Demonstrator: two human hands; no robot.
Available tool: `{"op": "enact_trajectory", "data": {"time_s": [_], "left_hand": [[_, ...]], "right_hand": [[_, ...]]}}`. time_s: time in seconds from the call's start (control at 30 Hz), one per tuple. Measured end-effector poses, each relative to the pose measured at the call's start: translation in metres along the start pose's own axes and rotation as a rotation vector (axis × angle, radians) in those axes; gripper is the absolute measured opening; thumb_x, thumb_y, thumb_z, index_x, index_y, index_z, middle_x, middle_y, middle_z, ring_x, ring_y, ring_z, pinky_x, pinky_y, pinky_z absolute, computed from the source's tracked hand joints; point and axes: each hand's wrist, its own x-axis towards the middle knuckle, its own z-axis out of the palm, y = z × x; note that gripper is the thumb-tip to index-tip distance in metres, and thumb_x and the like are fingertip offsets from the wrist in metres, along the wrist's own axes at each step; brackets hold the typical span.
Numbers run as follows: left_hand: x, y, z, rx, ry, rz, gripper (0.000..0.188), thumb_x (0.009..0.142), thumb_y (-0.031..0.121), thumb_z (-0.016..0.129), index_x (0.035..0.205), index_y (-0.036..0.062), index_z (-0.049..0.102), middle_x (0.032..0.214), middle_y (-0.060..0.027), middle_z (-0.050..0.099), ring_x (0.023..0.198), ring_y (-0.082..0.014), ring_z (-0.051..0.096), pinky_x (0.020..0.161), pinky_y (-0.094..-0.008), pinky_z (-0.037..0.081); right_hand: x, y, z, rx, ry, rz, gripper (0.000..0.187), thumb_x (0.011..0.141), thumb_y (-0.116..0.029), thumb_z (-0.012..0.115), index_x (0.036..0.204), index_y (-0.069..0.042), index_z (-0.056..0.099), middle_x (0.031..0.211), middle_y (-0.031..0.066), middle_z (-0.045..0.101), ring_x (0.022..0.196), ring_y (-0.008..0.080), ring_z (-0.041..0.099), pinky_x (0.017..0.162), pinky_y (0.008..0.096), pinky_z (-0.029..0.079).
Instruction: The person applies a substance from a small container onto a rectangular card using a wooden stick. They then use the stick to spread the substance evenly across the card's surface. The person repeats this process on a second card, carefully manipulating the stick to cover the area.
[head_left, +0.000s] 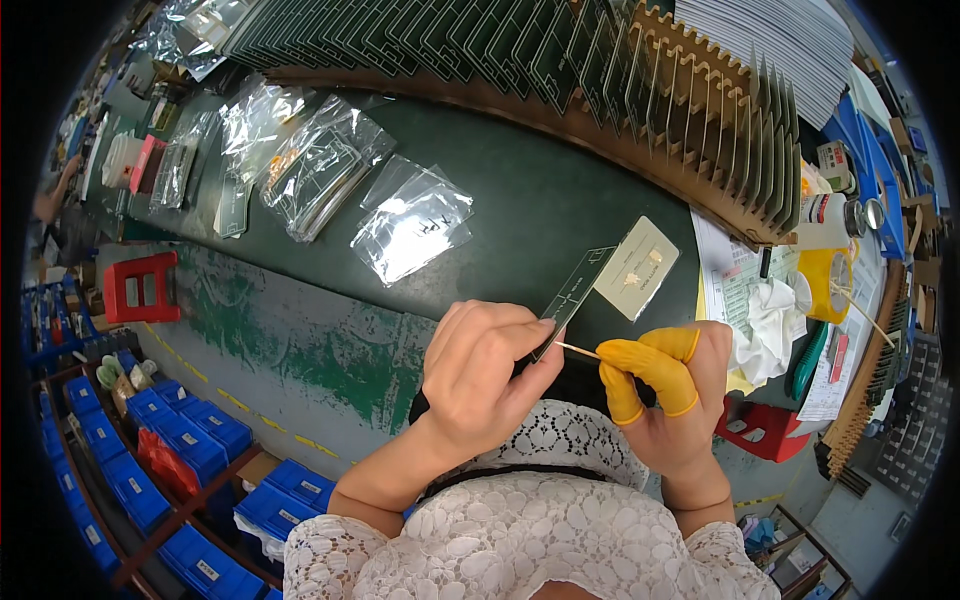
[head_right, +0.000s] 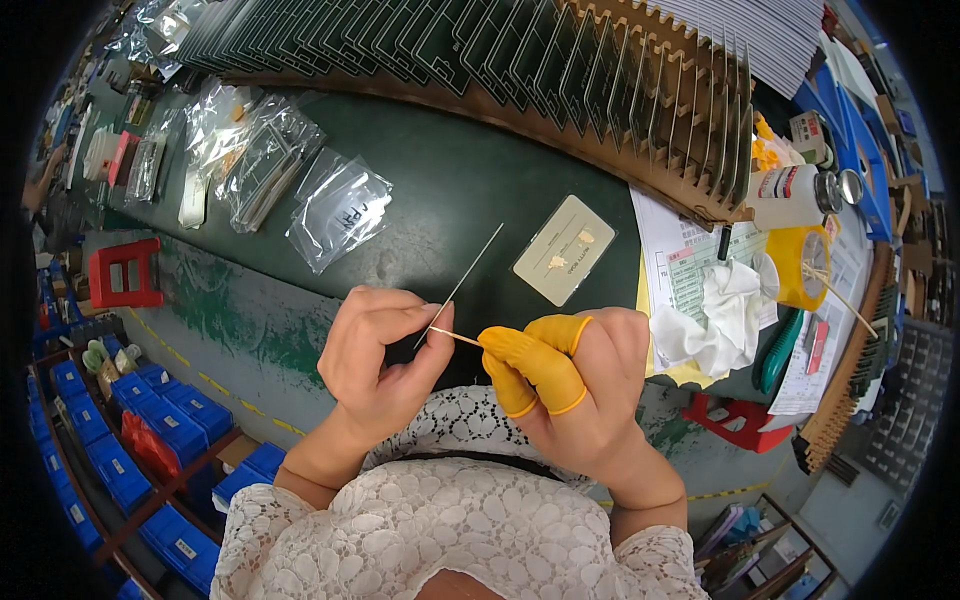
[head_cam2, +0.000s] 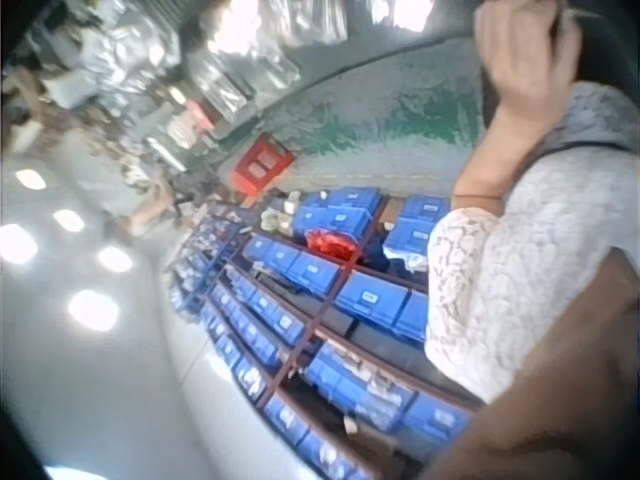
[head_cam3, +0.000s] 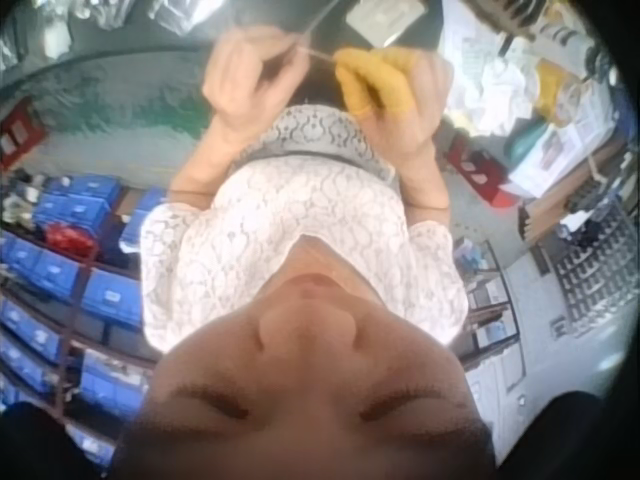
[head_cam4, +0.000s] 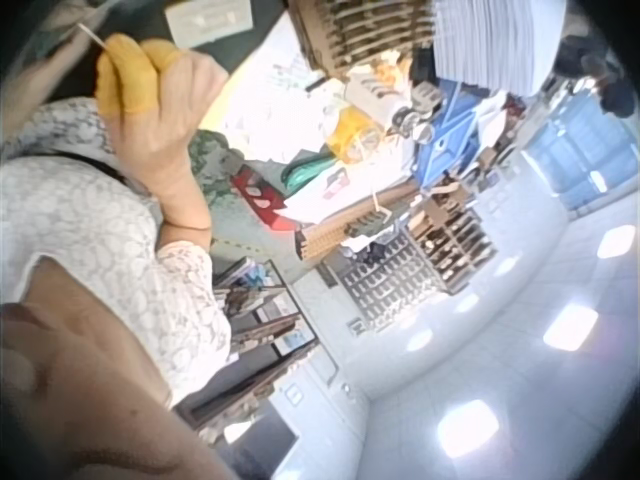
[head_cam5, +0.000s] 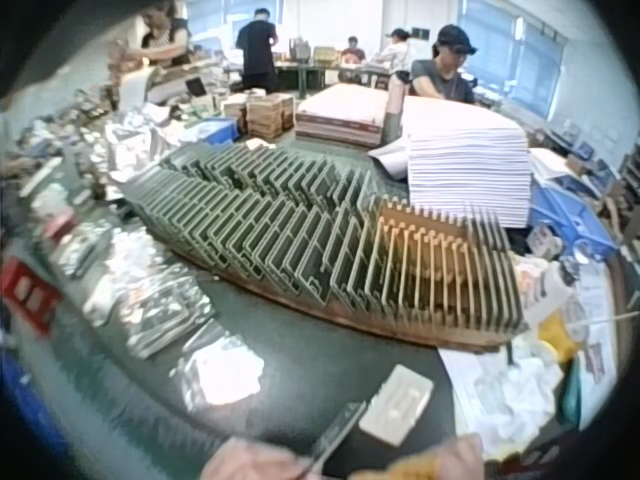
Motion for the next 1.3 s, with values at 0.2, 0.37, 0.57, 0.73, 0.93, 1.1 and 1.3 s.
{"op": "enact_trajectory", "data": {"time_s": [0.2,0.37,0.57,0.73,0.93,1.1,1.3], "left_hand": [[0.0011,0.0003,0.001,0.009,0.005,0.006,0.032,0.067,-0.009,0.081,0.092,0.0,0.064,0.085,-0.0115,0.066,0.066,-0.026,0.06,0.057,-0.0343,0.044],[0.0012,0.001,0.0008,0.008,0.006,0.0,0.032,0.067,-0.009,0.082,0.092,0.0003,0.064,0.084,-0.0113,0.066,0.066,-0.0257,0.06,0.057,-0.0341,0.044],[0.0018,0.0012,0.0013,0.002,0.005,0.002,0.032,0.066,-0.009,0.081,0.092,0.0002,0.064,0.084,-0.0114,0.066,0.066,-0.0257,0.06,0.058,-0.0338,0.045],[0.0022,0.0015,0.0011,0.002,0.005,0.003,0.032,0.066,-0.01,0.081,0.092,0.0,0.064,0.084,-0.0116,0.066,0.066,-0.026,0.061,0.058,-0.0339,0.045],[0.0041,0.0014,0.0009,0.028,-0.001,0.005,0.029,0.07,-0.011,0.082,0.09,0.0016,0.063,0.081,-0.0094,0.067,0.067,-0.0205,0.062,0.057,-0.0287,0.048],[0.0042,0.0016,0.0006,0.032,-0.003,0.004,0.029,0.071,-0.01,0.082,0.09,0.0016,0.063,0.081,-0.0096,0.067,0.067,-0.0204,0.062,0.057,-0.0285,0.048],[0.0042,0.0015,0.0005,0.026,-0.004,0.005,0.029,0.071,-0.011,0.081,0.09,0.0015,0.063,0.081,-0.0098,0.067,0.066,-0.0207,0.061,0.057,-0.0289,0.048]], "right_hand": [[0.0012,0.0,-0.0011,-0.009,-0.004,0.018,0.031,0.074,-0.011,0.084,0.103,-0.009,0.072,0.09,0.0043,0.061,0.074,0.0233,0.054,0.07,0.0363,0.037],[-0.0017,-0.0001,-0.0013,0.015,0.016,0.028,0.034,0.071,-0.008,0.084,0.103,-0.01,0.072,0.09,0.0034,0.061,0.074,0.023,0.054,0.069,0.036,0.037],[-0.0032,-0.0005,0.0001,0.033,0.041,0.015,0.038,0.068,-0.006,0.085,0.104,-0.01,0.072,0.09,0.0026,0.061,0.073,0.0224,0.054,0.069,0.0356,0.037],[-0.0015,-0.0003,0.0001,0.025,0.032,0.006,0.037,0.069,-0.006,0.085,0.104,-0.01,0.072,0.09,0.0028,0.061,0.073,0.0224,0.054,0.069,0.0357,0.037],[-0.0007,0.0007,0.0003,0.021,0.036,0.001,0.037,0.069,-0.006,0.085,0.104,-0.009,0.072,0.091,0.0029,0.061,0.074,0.0226,0.054,0.069,0.0358,0.038],[-0.0019,0.0011,-0.0004,0.019,0.039,0.009,0.037,0.069,-0.006,0.085,0.104,-0.009,0.072,0.092,0.003,0.061,0.075,0.0229,0.054,0.07,0.0363,0.038],[-0.0032,0.0009,-0.0003,0.027,0.027,0.006,0.038,0.068,-0.005,0.085,0.104,-0.009,0.072,0.092,0.0033,0.061,0.075,0.0233,0.054,0.07,0.0363,0.039]]}}
